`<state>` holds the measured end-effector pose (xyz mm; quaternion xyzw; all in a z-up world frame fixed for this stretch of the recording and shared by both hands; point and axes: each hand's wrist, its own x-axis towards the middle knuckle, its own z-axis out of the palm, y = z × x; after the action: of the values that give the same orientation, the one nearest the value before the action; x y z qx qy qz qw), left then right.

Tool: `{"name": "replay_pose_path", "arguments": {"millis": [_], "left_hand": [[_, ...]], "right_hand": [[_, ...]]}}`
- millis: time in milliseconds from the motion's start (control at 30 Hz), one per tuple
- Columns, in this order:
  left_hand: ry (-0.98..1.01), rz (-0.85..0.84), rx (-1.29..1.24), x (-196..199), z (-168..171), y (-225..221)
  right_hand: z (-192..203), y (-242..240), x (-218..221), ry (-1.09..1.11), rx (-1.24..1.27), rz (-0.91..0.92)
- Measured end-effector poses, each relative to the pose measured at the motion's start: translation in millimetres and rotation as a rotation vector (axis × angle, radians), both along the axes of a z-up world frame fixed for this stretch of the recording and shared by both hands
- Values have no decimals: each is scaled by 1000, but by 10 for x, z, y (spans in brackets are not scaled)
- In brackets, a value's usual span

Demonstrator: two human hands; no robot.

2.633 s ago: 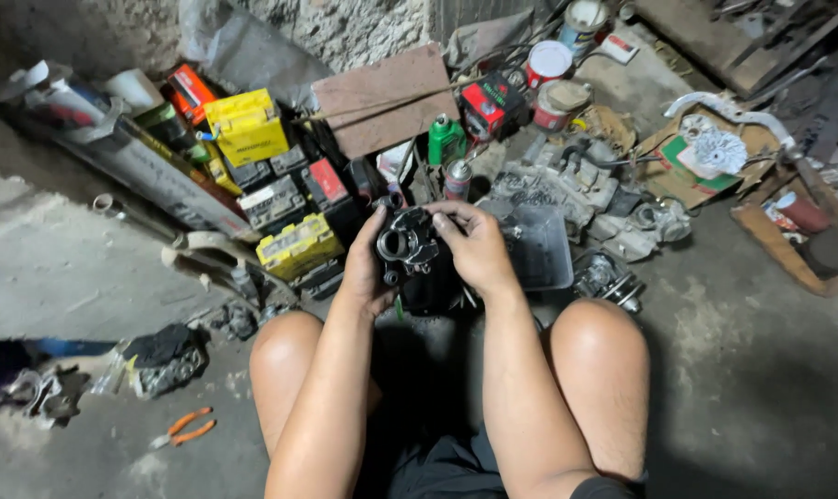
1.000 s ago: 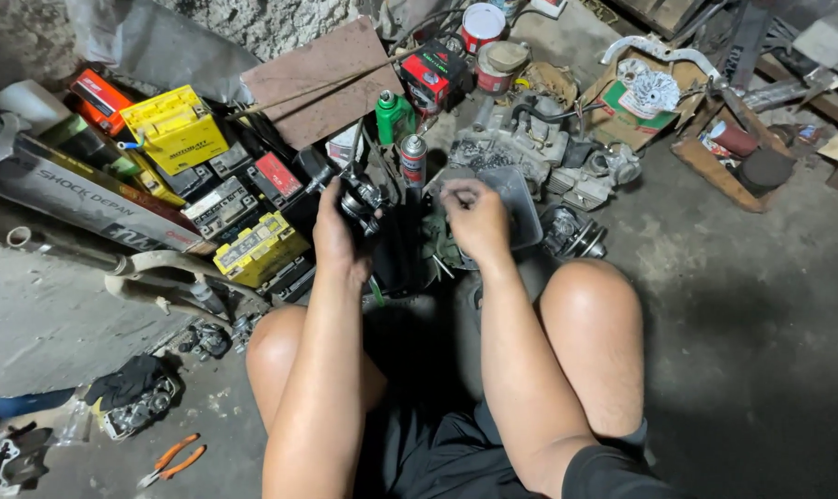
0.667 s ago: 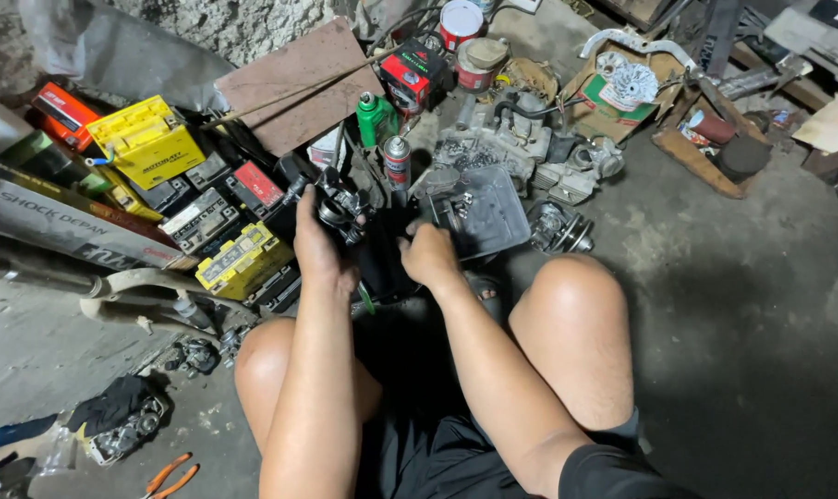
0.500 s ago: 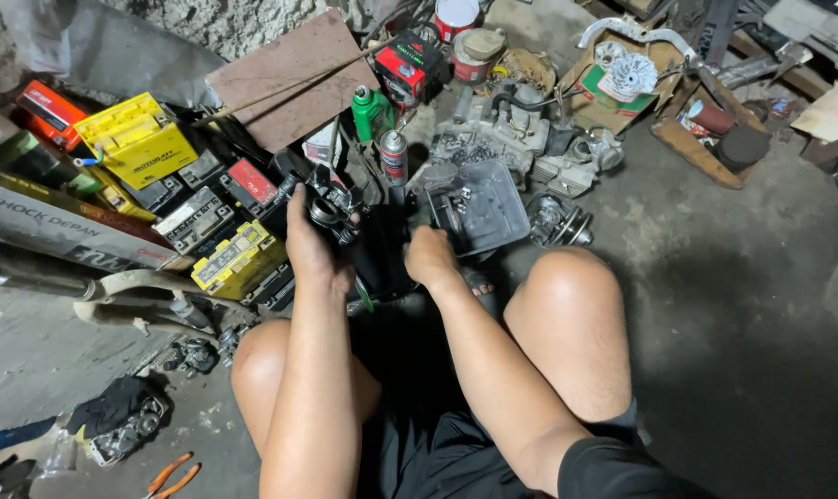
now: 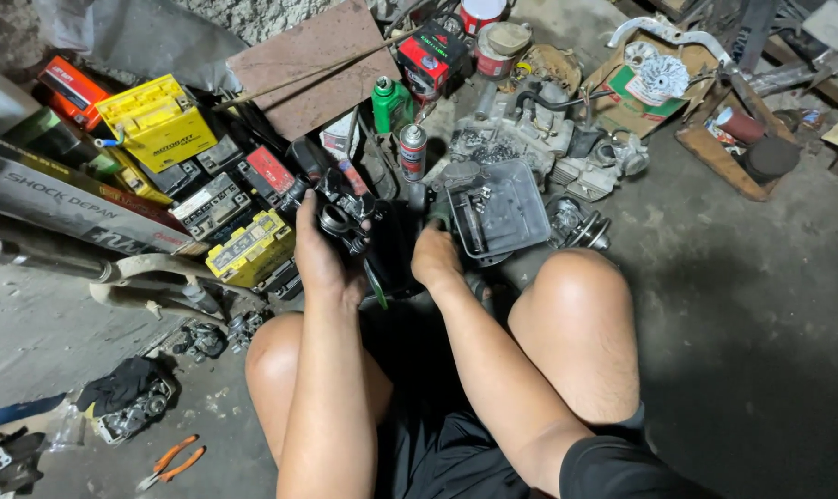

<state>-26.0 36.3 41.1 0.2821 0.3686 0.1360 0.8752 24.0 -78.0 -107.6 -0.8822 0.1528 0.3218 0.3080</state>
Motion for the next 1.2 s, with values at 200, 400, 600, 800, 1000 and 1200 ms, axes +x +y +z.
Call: {"name": "replay_pose_path", "arguments": {"millis": [200, 400, 600, 800, 1000, 1200], "left_hand": [[11, 7, 9, -9, -117, 23], [21, -7, 47, -18, -100, -6], [34, -19, 55, 5, -117, -9], [32, -14, 42, 18, -167, -45], [35, -14, 47, 9, -126, -44], [7, -36, 59, 18, -164, -39]], "right_hand": [[22, 0, 10, 7, 20, -20], [456, 23, -73, -25, 35, -4], [241, -5, -59, -36, 25, 50], [95, -32, 7, -38, 44, 1], [296, -59, -6, -41, 24, -10], [434, -48, -47, -90, 54, -21]]}}
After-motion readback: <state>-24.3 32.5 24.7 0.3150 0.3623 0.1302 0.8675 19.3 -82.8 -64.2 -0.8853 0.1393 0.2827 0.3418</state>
